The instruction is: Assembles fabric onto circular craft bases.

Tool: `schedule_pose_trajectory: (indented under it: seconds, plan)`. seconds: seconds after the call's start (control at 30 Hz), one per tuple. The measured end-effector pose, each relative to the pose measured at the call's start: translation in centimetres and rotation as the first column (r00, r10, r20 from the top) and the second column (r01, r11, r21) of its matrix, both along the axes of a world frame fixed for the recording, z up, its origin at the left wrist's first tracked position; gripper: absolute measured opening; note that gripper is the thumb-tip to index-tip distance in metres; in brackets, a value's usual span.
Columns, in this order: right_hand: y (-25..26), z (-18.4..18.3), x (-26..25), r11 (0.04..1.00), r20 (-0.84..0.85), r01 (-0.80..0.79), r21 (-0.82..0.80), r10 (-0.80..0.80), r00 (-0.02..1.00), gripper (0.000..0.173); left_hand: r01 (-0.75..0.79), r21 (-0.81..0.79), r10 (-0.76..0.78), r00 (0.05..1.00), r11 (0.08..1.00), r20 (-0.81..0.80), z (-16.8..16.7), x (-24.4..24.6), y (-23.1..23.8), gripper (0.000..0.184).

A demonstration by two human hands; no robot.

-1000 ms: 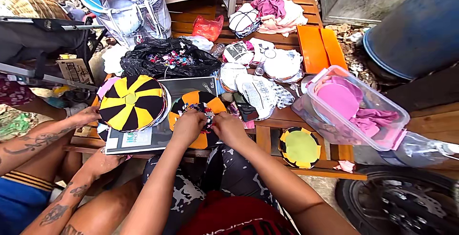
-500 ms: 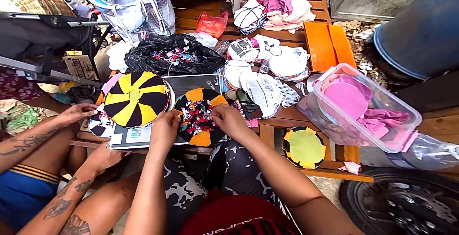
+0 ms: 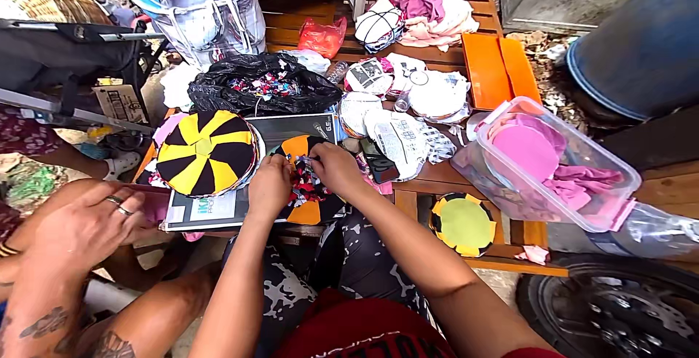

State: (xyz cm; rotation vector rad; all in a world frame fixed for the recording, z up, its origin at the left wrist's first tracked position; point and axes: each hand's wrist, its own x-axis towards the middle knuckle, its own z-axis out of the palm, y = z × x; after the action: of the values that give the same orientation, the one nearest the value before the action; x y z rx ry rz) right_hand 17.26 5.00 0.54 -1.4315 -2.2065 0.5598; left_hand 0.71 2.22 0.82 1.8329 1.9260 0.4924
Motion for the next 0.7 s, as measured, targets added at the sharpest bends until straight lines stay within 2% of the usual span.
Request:
schedule_pose_trajectory:
  seconds: [0.1,0.17,0.23,0.37,0.47,0.53,0.63,0.7]
  plan:
    - [-0.4,0.0,0.2,0.999,-0.085,-0.019,0.038,0.022,0.996,0.017,0.056,0.027,-0.056,0.998,0.998,0.012,-0.4,-0.7,-0.3,0.025]
    - [-0.5,-0.3,0.4,0.998,-0.050,-0.064,-0.006,0.063,0.997,0.021,0.111,-0.023,-0.111,0.994,0.994,-0.015,-0.6,-0.5,-0.5,0.025]
    - [-0.4,-0.4,0.8,0.999,-0.018,-0.054,0.002,0.054,0.998,0.023,0.100,-0.059,-0.103,0.994,0.993,-0.045,-0.4,-0.2,-0.6,0.018]
    - [-0.7,0.6,1.3,0.994,-0.091,-0.001,0.106,0.011,0.996,0.011,0.046,0.047,-0.048,0.998,0.998,0.050,-0.1,-1.0,-0.5,0.016]
    - [-0.3,0.0,1.4,0.994,-0.039,-0.055,0.096,0.059,0.997,0.016,0.083,0.107,-0.094,0.990,0.991,0.100,0.4,-1.2,0.0,0.016]
    - [-0.1,-0.2,1.5,0.997,0.025,-0.063,0.032,0.062,0.998,0.020,0.100,0.064,-0.105,0.991,0.993,0.079,0.8,-1.0,0.3,0.022]
    - [-0.5,-0.2,1.5,0.998,-0.011,-0.038,0.044,0.038,0.999,0.021,0.095,0.030,-0.097,0.992,0.995,0.076,0.7,-1.0,0.4,0.022]
    - [-1.0,-0.2,1.5,0.998,-0.032,-0.040,0.057,0.042,0.999,0.021,0.151,-0.017,-0.149,0.987,0.988,0.063,0.3,-1.3,0.2,0.020]
